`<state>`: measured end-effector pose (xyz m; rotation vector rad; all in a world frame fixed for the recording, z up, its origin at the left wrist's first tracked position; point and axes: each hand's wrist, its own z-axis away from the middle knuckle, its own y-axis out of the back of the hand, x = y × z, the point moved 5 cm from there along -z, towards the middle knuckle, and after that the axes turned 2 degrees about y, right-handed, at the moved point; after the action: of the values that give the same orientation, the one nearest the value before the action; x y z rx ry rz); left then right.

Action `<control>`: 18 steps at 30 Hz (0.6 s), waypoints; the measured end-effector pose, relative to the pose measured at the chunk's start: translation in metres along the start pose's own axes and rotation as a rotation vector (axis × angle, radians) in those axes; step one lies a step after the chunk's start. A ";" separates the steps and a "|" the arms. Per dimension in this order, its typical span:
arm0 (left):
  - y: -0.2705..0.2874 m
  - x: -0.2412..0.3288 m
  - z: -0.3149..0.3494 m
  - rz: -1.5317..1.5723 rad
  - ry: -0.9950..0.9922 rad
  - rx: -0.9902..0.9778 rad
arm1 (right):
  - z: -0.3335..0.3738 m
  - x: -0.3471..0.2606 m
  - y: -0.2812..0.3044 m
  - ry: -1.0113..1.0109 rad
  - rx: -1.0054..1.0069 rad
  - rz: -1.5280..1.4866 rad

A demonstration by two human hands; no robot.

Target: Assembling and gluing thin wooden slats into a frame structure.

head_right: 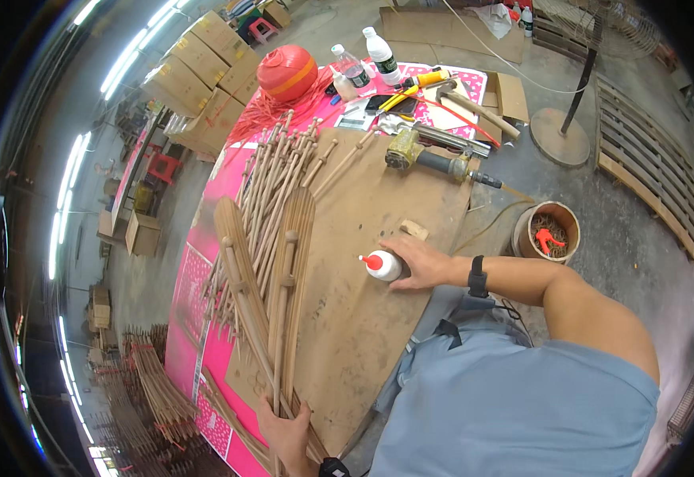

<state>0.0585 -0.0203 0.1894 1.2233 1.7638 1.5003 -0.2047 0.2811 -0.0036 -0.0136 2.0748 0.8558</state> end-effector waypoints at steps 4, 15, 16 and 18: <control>0.001 -0.014 0.014 0.197 0.091 -0.220 | 0.000 0.000 -0.002 0.028 0.021 0.012; -0.018 -0.034 0.050 0.506 0.349 -0.558 | 0.002 -0.014 0.014 0.097 0.176 0.045; -0.021 -0.034 0.054 0.563 0.347 -0.561 | 0.003 -0.022 0.020 0.094 0.174 0.039; -0.026 -0.034 0.060 0.617 0.349 -0.567 | 0.006 -0.050 0.043 0.260 0.330 -0.025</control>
<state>0.1163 -0.0198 0.1438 1.3016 1.0230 2.4768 -0.1821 0.3033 0.0550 0.0290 2.4336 0.5076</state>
